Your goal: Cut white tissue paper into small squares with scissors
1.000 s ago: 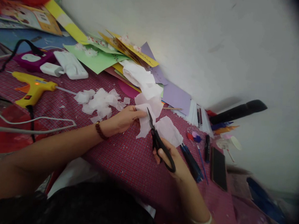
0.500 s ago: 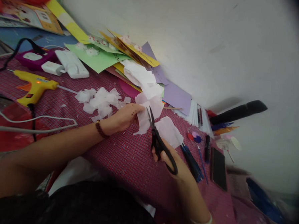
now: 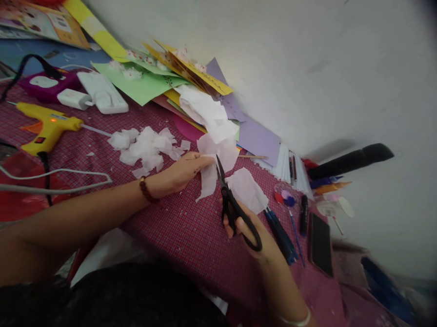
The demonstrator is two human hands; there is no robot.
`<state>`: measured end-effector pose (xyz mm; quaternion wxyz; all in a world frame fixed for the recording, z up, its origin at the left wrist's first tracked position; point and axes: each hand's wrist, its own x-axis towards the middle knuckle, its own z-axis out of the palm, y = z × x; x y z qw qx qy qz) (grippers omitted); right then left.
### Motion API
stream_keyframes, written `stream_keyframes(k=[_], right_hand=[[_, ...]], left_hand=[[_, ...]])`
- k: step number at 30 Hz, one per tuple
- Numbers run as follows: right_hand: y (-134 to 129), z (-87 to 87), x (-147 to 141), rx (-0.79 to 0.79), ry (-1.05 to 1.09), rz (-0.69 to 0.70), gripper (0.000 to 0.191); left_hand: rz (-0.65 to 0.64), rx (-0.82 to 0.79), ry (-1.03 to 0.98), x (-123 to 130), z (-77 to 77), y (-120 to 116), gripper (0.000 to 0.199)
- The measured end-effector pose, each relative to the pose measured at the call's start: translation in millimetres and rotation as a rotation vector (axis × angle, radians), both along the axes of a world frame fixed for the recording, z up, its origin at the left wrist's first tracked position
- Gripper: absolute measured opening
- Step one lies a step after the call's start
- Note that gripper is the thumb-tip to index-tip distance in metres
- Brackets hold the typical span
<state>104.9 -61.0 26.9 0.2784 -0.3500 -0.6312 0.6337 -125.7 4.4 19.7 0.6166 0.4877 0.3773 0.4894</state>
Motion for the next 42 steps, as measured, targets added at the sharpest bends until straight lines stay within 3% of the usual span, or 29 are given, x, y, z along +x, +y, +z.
stream_keyframes(k=[10, 16, 20, 25, 34, 39, 42], right_hand=[[-2.0, -0.9, -4.4, -0.018, 0.016, -0.054, 0.04], [-3.6, -0.9, -5.7, -0.052, -0.007, -0.073, 0.044], [-4.2, -0.7, -6.8, -0.034, -0.03, -0.096, 0.044], [-2.7, -1.2, -3.3, 0.025, -0.035, -0.074, 0.053], [-0.8, 3.2, 2.9, 0.05, -0.098, 0.014, 0.061], [5.3, 14.2, -22.0, 0.053, -0.157, 0.099, 0.058], [11.9, 19.0, -44.6, 0.066, -0.163, 0.137, 0.061]], left_hand=[[-0.082, -0.044, -0.044, 4.0, 9.3, -4.8, 0.024], [-0.086, -0.022, -0.053, 3.4, 3.7, -3.1, 0.024], [-0.116, -0.038, -0.071, 3.1, 1.1, -3.3, 0.014], [-0.177, -0.06, -0.059, -1.4, 9.3, -4.2, 0.011], [0.049, -0.058, 0.018, -21.8, 28.0, -2.7, 0.015], [0.03, -0.04, 0.099, -49.8, 28.0, -15.4, 0.021], [0.082, -0.032, 0.141, -70.9, 29.7, -25.4, 0.022]])
